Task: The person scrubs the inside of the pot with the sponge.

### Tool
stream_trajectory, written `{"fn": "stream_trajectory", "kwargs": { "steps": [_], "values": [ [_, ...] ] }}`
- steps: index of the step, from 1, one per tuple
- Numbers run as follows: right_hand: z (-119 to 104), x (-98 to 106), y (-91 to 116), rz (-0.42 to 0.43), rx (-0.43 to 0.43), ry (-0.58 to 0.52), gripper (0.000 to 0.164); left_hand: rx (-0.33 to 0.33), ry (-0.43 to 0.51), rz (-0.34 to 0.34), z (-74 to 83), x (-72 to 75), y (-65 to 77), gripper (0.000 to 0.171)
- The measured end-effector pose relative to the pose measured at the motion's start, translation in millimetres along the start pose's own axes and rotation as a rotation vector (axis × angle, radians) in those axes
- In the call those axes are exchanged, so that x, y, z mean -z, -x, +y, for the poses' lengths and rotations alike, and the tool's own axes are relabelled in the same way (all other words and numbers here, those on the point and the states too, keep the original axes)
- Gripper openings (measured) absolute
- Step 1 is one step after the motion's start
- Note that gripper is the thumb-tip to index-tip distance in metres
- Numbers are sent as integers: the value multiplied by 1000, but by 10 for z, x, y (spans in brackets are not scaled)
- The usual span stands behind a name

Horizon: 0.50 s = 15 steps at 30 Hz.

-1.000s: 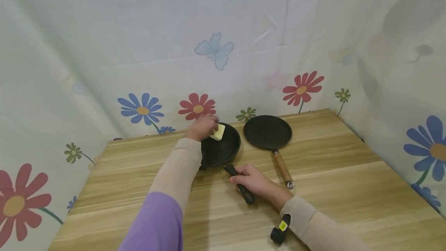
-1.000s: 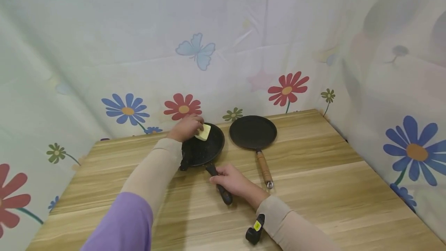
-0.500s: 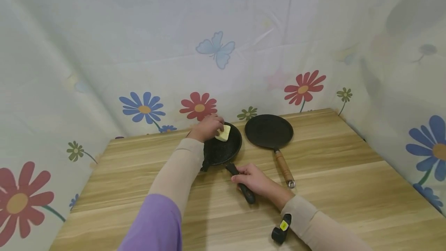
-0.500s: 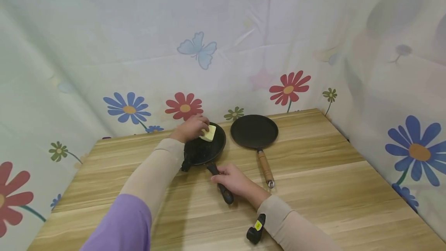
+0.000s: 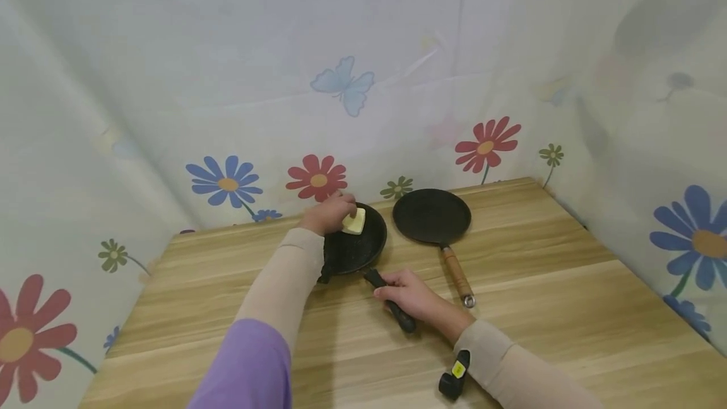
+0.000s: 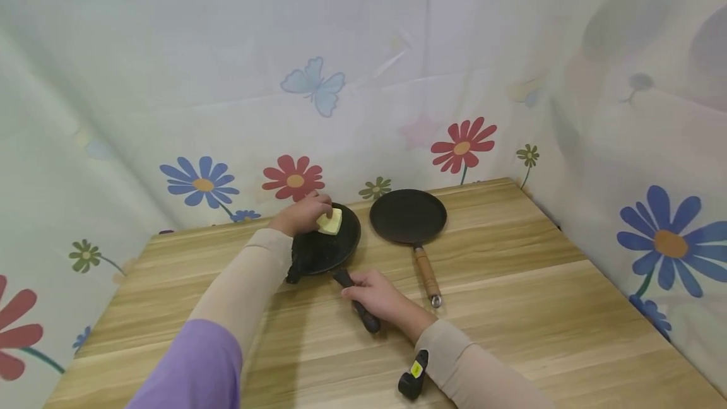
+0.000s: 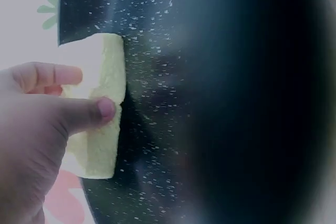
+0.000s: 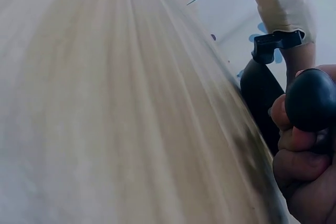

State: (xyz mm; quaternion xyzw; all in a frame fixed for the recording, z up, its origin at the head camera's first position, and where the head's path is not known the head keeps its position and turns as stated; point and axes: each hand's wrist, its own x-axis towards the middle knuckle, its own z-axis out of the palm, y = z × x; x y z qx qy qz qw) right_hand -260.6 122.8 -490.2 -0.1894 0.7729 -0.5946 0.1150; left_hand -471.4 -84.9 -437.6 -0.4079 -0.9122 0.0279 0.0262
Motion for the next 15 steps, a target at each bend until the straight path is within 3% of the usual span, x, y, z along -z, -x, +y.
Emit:
{"fn": "stream_trajectory", "kwargs": {
  "steps": [4, 11, 15],
  "values": [
    [15, -20, -12, -6, 7, 9, 21, -17, -89, 29, -18, -51, 4, 29],
    [-6, -10, 10, 3, -14, -8, 25, -151, -232, 138, 13, -71, -25, 25],
    [-54, 1, 6, -9, -13, -8, 26, -156, -259, 175, -8, -66, -38, 29]
  ]
}}
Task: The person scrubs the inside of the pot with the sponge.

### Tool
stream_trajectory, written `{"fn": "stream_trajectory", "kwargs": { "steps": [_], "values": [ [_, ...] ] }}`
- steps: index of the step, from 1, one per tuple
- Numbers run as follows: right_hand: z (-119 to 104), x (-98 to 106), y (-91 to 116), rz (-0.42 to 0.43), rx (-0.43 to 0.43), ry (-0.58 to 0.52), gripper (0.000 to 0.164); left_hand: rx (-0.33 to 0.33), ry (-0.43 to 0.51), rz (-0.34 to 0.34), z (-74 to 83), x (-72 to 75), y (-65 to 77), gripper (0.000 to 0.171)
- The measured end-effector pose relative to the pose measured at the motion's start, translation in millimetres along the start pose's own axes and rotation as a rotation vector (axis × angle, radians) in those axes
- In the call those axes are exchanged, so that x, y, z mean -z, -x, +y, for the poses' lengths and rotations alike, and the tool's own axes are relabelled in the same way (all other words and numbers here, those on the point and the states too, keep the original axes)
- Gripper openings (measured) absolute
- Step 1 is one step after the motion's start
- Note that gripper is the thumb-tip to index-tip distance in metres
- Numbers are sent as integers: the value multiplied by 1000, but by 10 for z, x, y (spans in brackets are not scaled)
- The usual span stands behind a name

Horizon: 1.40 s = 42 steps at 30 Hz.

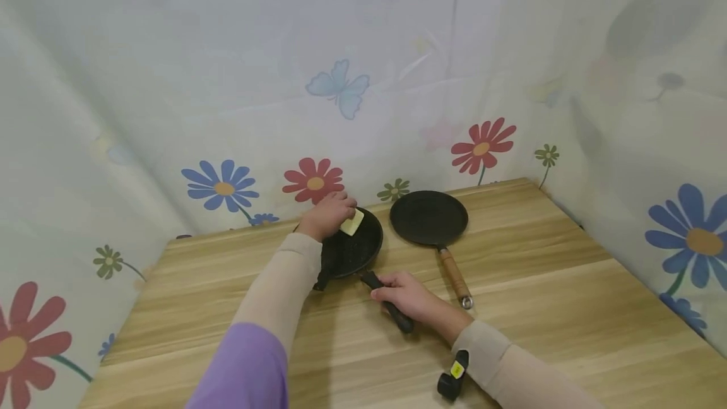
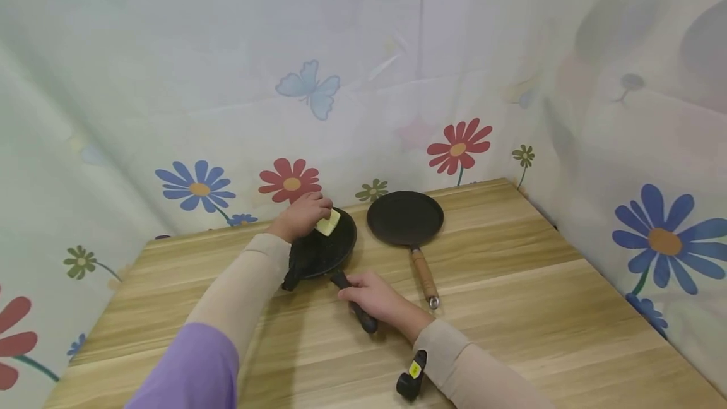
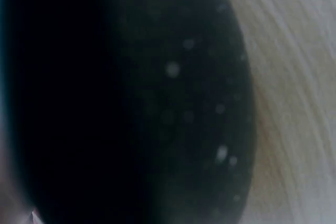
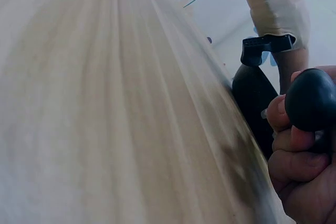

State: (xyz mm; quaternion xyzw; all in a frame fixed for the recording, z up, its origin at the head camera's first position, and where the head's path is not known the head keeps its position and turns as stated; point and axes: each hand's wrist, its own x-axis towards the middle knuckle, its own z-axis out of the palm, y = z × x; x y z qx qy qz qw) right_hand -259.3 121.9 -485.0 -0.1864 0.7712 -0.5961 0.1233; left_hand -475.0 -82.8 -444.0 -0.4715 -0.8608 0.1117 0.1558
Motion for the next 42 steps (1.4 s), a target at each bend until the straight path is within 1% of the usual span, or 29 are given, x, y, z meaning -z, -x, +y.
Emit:
{"fn": "stream_trajectory", "kwargs": {
  "steps": [4, 7, 8, 11, 16, 19, 21, 24, 27, 31, 34, 37, 42],
  "values": [
    [-43, -12, -15, -31, -1, -2, 25, 7, 25, 24, -14, 9, 44, 31],
    [-76, -18, -16, -46, -9, -6, 24, 10, 56, 56, 9, 49, 82, 31],
    [-127, -21, 6, -48, -9, -8, 24, 6, 74, 69, 23, 71, 90, 30],
    [-135, -15, -3, -52, -10, -5, 25, 3, 108, 72, 48, 111, 82, 31],
    [-79, -3, -43, -56, -2, -2, 27, -6, 164, 49, 53, 86, 48, 30],
    [-84, -6, -41, -64, 2, 1, 25, -28, 190, 60, 86, 93, 53, 30],
    [-89, -7, -40, -63, 3, 2, 25, -44, 191, 75, 116, 104, 53, 31],
    [-95, -15, -46, -38, 3, 2, 26, -44, 198, 85, 166, 129, 41, 31],
    [-103, -34, -47, -2, 4, 3, 27, -24, 235, 34, 230, 168, 17, 31],
    [-115, -70, -24, 29, -1, -3, 26, 17, 312, -94, 332, 266, -17, 38],
    [-97, -87, -14, 44, -5, -16, 25, 52, 345, -167, 396, 343, -25, 44],
    [-67, -96, -16, 52, -9, -25, 24, 83, 348, -230, 434, 378, 1, 44],
    [-34, -92, -15, 32, -33, -39, 27, 134, 379, -345, 459, 366, 93, 42]
  ]
}}
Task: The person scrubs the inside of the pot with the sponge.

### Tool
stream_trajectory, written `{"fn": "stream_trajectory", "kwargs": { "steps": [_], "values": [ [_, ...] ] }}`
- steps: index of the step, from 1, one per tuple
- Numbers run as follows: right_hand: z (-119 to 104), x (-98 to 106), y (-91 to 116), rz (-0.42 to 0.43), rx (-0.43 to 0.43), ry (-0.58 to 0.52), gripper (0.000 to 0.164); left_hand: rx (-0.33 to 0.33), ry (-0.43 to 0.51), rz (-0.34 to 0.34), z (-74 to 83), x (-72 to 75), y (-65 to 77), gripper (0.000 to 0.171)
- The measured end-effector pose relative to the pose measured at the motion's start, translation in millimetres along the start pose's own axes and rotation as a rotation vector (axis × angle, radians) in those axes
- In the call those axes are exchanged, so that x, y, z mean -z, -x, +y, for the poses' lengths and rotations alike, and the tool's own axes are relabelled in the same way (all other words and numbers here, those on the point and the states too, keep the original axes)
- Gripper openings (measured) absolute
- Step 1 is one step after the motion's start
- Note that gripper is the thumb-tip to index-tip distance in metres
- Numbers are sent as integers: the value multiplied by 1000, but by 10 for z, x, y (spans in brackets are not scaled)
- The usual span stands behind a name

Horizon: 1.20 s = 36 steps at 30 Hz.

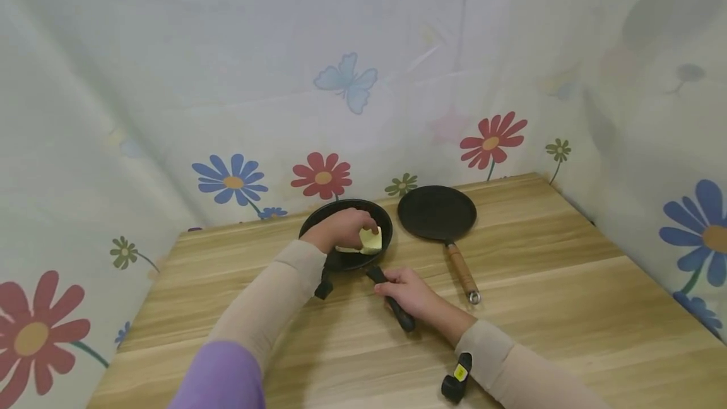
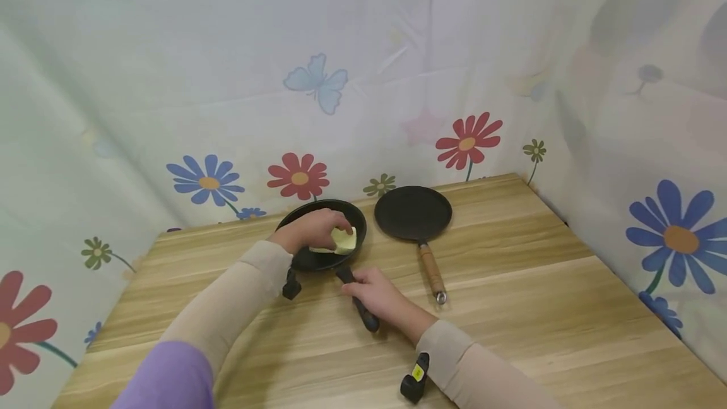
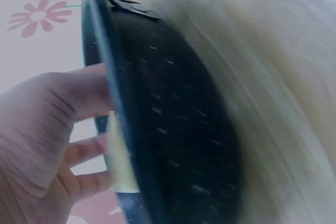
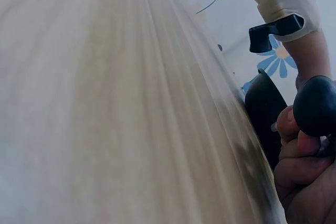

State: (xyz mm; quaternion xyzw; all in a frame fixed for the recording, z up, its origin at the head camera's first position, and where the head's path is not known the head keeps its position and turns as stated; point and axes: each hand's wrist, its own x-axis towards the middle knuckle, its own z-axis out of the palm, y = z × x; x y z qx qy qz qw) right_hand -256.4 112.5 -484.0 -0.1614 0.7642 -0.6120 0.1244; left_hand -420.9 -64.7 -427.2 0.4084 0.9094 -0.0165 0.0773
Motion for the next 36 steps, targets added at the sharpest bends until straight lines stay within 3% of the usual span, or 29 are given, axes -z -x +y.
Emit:
{"fn": "stream_trajectory", "kwargs": {
  "steps": [9, 15, 23, 32, 36],
  "values": [
    [-68, 90, 29, 4, -1, 26, 25, 41, 2, -21, -61, -29, -24, 47],
    [-36, 30, 24, 5, 15, -7, 26, 149, 43, -13, -163, -51, -19, 48],
    [-43, -25, 48, 18, 1, -42, 29, 250, 73, 73, -357, -112, 48, 47],
    [17, -6, 53, 43, -40, -72, 32, 219, 17, 101, -424, -147, 78, 46],
    [9, -28, 73, 46, -25, -69, 31, 210, 70, 113, -401, -216, 57, 47]
  ]
}}
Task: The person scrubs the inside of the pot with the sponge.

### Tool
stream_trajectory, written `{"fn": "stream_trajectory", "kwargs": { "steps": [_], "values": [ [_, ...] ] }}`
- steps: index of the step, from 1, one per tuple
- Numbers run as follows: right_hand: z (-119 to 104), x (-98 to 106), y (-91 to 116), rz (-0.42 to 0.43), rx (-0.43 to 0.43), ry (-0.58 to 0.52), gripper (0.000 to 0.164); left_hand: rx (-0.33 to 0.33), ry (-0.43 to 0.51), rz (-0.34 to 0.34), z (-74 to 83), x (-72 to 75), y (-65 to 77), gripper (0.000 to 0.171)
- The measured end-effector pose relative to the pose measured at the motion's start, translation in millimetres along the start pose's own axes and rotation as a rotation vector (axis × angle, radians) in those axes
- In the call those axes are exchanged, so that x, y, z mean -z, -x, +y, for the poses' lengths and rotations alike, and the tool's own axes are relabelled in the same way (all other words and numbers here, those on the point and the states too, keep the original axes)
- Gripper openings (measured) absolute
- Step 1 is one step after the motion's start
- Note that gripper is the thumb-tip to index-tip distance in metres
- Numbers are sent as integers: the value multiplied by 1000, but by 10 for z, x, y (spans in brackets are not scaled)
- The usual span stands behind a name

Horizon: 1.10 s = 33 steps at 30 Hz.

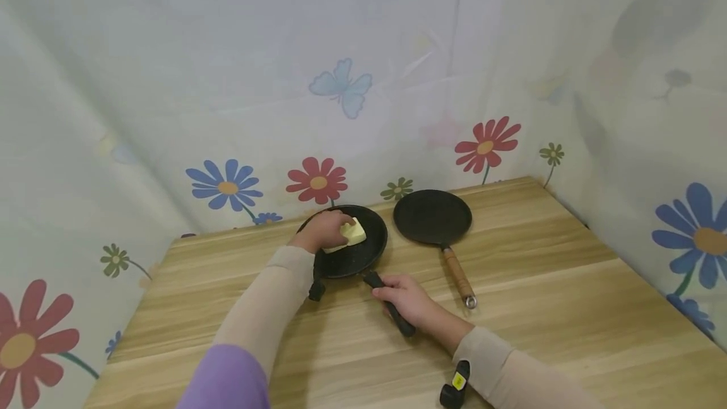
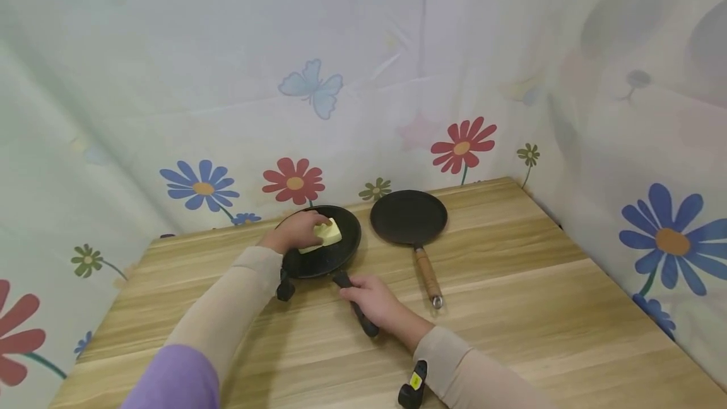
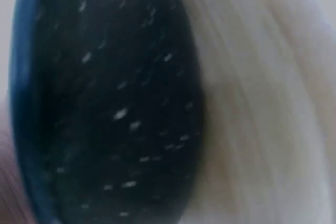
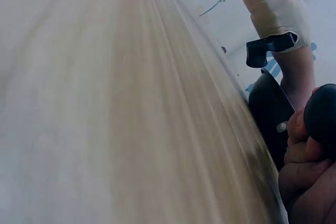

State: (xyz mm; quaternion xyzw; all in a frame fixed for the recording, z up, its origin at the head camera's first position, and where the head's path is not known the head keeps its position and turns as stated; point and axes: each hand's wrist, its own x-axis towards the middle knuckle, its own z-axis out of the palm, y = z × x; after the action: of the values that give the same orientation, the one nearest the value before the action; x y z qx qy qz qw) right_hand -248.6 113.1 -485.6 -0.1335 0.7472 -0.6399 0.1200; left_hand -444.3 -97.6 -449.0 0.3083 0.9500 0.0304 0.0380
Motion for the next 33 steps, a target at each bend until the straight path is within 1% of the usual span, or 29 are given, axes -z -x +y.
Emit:
{"fn": "stream_trajectory", "kwargs": {
  "steps": [3, 5, 8, 14, 18, 21, 25, 27, 29, 33],
  "values": [
    [-12, 2, -3, -17, 5, 8, 31, 8, 65, 2, 0, -42, 11, 48],
    [-16, 9, 2, -27, -4, 13, 32, 10, 89, -6, 34, -46, 48, 48],
    [-22, 14, -8, -25, -16, 23, 32, 0, 105, -15, 111, -22, 99, 48],
    [-25, -11, -34, -6, -22, 23, 29, -44, 123, -52, 259, 4, 178, 48],
    [-23, -34, -23, -1, -25, 11, 27, -39, 136, -75, 305, -24, 222, 50],
    [-27, -21, -8, -3, -25, 4, 26, -49, 113, -96, 336, -14, 233, 52],
    [-33, -8, -9, 0, -23, 1, 27, -90, 30, -105, 343, 32, 250, 53],
    [-33, -5, -17, 9, -23, 10, 28, -108, 1, -101, 322, 56, 253, 53],
    [-35, -4, -19, 15, -25, 17, 30, -117, -7, -102, 285, 78, 257, 53],
    [-26, -12, -10, 19, -37, 23, 34, -97, -12, -128, 181, 96, 265, 54]
  ]
}}
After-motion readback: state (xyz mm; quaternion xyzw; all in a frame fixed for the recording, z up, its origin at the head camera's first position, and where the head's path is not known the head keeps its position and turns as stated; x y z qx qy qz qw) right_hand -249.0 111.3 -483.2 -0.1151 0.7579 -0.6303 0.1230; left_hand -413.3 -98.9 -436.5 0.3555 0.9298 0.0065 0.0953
